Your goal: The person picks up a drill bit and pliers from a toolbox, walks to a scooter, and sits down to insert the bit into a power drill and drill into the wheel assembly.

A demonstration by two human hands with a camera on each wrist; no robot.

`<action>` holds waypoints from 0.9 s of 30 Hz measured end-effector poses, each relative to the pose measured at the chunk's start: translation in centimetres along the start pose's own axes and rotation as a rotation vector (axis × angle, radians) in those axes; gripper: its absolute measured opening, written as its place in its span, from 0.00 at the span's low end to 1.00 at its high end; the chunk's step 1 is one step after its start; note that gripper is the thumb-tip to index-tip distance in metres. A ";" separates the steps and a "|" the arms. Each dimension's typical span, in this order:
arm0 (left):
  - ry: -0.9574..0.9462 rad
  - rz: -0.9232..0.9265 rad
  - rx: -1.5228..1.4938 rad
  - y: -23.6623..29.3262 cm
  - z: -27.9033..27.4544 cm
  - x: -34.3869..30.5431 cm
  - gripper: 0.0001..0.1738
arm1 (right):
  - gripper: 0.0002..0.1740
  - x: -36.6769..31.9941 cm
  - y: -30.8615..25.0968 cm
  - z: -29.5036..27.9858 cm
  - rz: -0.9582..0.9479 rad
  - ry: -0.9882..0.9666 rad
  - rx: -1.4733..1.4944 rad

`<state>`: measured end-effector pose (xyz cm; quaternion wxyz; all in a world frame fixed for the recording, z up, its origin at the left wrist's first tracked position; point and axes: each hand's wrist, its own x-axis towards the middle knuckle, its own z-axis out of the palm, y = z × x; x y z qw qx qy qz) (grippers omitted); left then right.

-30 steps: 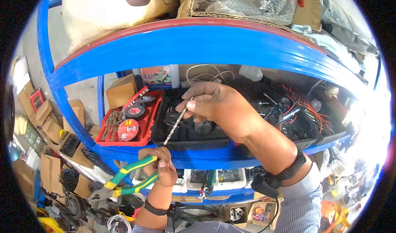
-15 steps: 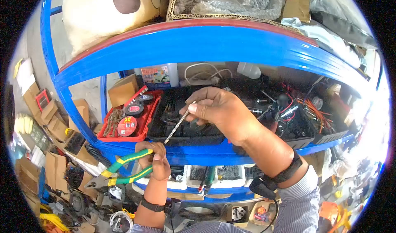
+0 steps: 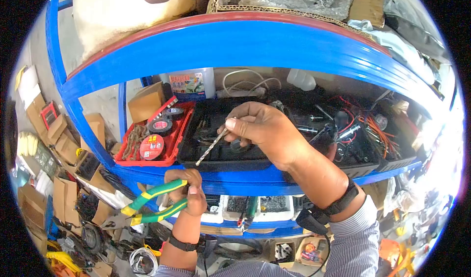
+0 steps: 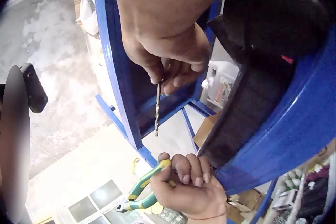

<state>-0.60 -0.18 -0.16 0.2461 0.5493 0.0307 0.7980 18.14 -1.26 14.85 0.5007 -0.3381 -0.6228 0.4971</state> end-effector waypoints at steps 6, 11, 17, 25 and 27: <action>-0.009 0.018 0.003 -0.1 -0.2 -0.3 0.12 | 0.14 0.4 0.2 0.1 0.004 0.027 -0.058; -0.046 0.049 -0.027 0.0 0.1 -0.4 0.10 | 0.13 0.1 0.0 0.1 0.010 0.062 -0.093; -0.164 0.126 -0.044 -0.4 -1.7 -0.1 0.12 | 0.10 -0.1 0.4 0.3 -0.025 0.096 -0.169; -0.179 0.069 -0.145 -0.4 -2.4 -0.2 0.10 | 0.13 1.1 1.1 0.5 -0.081 0.208 -0.126; -0.231 0.031 -0.141 0.2 -2.6 0.5 0.11 | 0.13 1.3 1.3 0.7 -0.097 0.239 -0.155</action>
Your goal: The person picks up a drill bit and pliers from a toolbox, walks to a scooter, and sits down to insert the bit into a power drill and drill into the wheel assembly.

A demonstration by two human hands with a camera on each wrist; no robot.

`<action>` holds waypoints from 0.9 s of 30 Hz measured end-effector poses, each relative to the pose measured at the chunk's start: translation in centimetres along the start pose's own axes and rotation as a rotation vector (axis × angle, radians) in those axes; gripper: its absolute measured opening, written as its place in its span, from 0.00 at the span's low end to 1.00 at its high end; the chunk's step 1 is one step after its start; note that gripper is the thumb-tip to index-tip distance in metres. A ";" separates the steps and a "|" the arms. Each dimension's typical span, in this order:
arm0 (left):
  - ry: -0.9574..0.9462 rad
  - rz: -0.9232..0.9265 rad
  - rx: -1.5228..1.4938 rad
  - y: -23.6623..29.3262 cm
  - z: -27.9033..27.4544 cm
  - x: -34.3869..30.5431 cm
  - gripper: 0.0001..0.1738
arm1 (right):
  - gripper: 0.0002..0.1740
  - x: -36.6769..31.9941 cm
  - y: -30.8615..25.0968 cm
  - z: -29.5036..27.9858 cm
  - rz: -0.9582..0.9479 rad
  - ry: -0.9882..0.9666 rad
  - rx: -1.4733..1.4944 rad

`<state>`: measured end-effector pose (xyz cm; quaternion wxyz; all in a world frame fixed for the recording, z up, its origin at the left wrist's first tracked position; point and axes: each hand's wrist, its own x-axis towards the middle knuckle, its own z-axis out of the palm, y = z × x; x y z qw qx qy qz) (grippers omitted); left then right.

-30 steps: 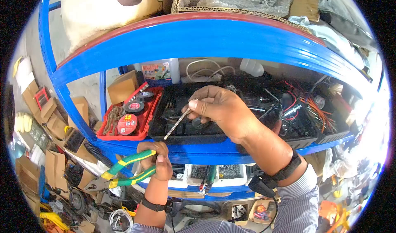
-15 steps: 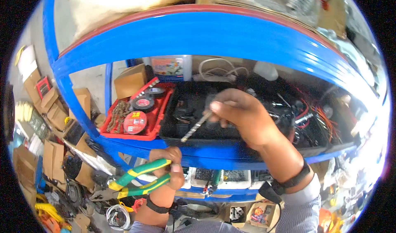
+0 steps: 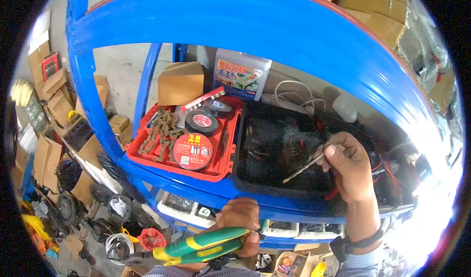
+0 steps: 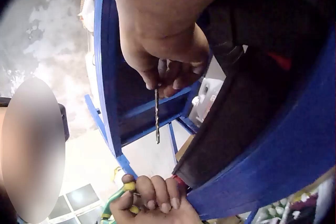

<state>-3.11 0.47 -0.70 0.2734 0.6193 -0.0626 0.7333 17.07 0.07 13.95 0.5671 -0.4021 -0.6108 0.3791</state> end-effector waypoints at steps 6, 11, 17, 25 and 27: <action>-0.051 0.029 -0.092 0.1 -1.0 0.5 0.06 | 0.13 -0.4 -0.3 0.7 0.012 0.084 -0.109; -0.059 0.051 -0.127 0.2 -1.0 0.6 0.07 | 0.14 0.0 -2.5 3.4 -0.018 0.019 -0.253; -0.178 0.034 -0.100 0.4 -1.8 0.7 0.10 | 0.14 2.1 -4.0 6.9 0.042 -0.025 -0.272; -0.145 -0.049 -0.168 0.9 -1.9 0.8 0.12 | 0.11 1.6 -3.9 8.2 0.174 -0.084 -0.341; -0.158 -0.064 -0.168 1.1 -1.8 0.5 0.15 | 0.10 1.6 -3.8 8.0 0.207 -0.099 -0.305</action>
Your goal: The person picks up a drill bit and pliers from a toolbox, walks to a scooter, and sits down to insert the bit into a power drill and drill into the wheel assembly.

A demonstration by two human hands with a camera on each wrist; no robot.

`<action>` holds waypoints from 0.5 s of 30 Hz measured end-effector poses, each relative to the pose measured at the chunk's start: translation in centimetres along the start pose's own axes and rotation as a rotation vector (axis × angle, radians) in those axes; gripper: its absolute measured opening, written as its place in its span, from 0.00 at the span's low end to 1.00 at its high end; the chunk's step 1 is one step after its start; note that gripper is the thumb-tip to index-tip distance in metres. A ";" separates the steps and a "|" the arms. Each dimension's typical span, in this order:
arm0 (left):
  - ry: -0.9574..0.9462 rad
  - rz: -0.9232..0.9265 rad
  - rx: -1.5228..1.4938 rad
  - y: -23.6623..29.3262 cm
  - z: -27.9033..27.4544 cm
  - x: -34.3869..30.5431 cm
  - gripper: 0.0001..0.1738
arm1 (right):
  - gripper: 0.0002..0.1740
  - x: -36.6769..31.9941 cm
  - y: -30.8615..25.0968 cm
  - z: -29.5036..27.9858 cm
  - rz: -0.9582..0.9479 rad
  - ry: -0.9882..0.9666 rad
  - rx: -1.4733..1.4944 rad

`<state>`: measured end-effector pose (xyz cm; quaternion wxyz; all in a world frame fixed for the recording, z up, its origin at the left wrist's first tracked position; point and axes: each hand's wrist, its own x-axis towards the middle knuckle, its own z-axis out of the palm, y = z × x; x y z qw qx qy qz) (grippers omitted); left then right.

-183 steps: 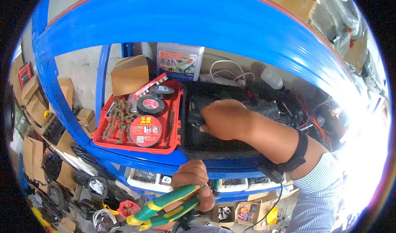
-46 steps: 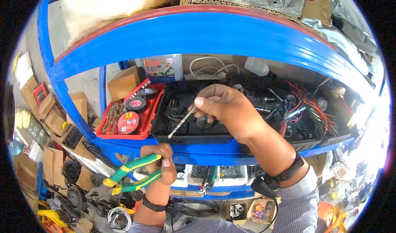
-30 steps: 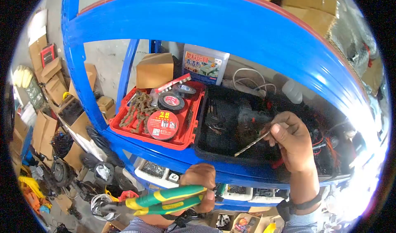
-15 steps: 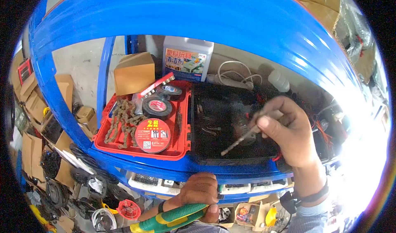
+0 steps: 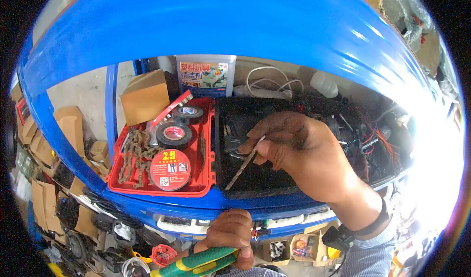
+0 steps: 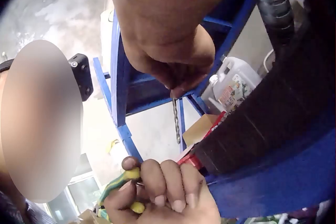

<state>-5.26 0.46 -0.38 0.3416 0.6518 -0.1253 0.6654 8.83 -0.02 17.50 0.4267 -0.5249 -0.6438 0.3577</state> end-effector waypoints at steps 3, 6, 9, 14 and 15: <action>0.057 -0.027 0.007 0.3 0.3 0.2 0.11 | 0.10 -0.2 1.0 -0.4 -0.035 0.009 0.076; 0.013 -0.023 0.011 0.2 0.2 0.2 0.14 | 0.11 -0.9 1.3 -1.1 0.006 0.030 0.101; 0.134 -0.009 -0.008 -0.3 0.6 -1.1 0.25 | 0.12 -2.1 3.2 -1.6 -0.015 0.171 0.329; 0.265 0.084 -0.085 -1.5 1.7 -0.8 0.13 | 0.11 -4.9 5.6 -3.5 -0.082 0.250 0.479; 0.260 0.070 -0.058 -1.4 1.8 -0.6 0.13 | 0.11 -5.6 5.7 -3.9 -0.082 0.245 0.520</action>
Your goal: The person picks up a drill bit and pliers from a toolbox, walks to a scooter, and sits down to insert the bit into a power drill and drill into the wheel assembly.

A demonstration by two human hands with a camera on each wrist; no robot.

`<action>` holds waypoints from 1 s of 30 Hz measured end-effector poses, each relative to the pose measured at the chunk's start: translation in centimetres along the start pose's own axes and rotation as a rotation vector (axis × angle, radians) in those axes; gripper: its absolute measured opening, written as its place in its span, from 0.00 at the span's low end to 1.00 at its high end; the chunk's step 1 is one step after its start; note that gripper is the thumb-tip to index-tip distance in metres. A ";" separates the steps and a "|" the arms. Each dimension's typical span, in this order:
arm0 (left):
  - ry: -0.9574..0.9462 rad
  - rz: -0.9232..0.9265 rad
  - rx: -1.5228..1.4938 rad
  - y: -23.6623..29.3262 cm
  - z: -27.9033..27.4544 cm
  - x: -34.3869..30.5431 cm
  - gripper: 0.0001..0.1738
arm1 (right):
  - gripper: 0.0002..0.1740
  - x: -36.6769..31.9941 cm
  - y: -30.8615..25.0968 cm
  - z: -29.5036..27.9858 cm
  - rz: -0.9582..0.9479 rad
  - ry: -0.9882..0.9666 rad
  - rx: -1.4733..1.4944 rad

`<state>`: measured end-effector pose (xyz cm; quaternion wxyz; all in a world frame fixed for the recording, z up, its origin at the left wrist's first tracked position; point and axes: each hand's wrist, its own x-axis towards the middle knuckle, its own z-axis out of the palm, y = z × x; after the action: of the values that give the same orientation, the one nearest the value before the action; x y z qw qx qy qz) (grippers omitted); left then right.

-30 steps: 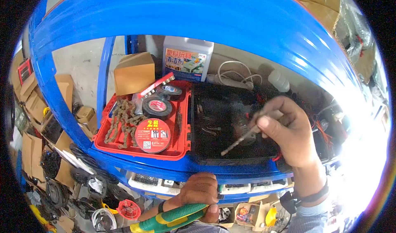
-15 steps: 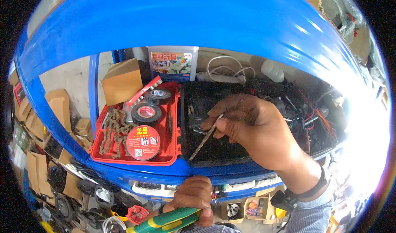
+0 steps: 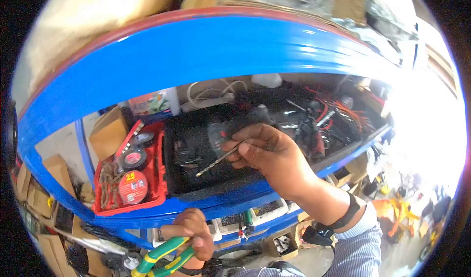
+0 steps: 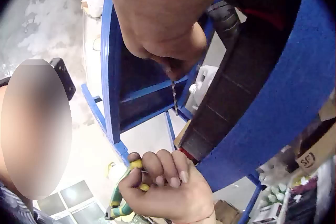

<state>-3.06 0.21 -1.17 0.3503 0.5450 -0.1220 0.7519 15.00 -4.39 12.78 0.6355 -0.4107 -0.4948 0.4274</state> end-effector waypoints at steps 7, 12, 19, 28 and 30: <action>0.118 -0.006 0.150 0.0 0.2 -1.4 0.21 | 0.11 -5.9 -0.5 -5.3 -0.100 0.120 0.109; 0.008 -0.112 -0.013 0.5 0.1 -0.7 0.20 | 0.10 -15.0 1.8 -13.3 -0.228 0.354 -0.075; -0.037 -0.323 0.183 2.0 3.6 -0.2 0.22 | 0.04 -30.6 5.6 -25.3 -0.288 0.909 0.243; -0.807 -0.914 0.038 2.0 23.4 -12.0 0.11 | 0.09 -45.9 7.4 -34.1 -0.082 1.263 -0.062; -0.946 -1.023 -0.061 1.2 28.9 -15.8 0.12 | 0.08 -49.7 5.8 -35.1 -0.090 1.204 -0.192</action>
<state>19.88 -23.23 -4.38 0.5848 0.7929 -0.0105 0.1708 41.36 -53.31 -12.59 0.7812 -0.6141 -0.1018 0.0464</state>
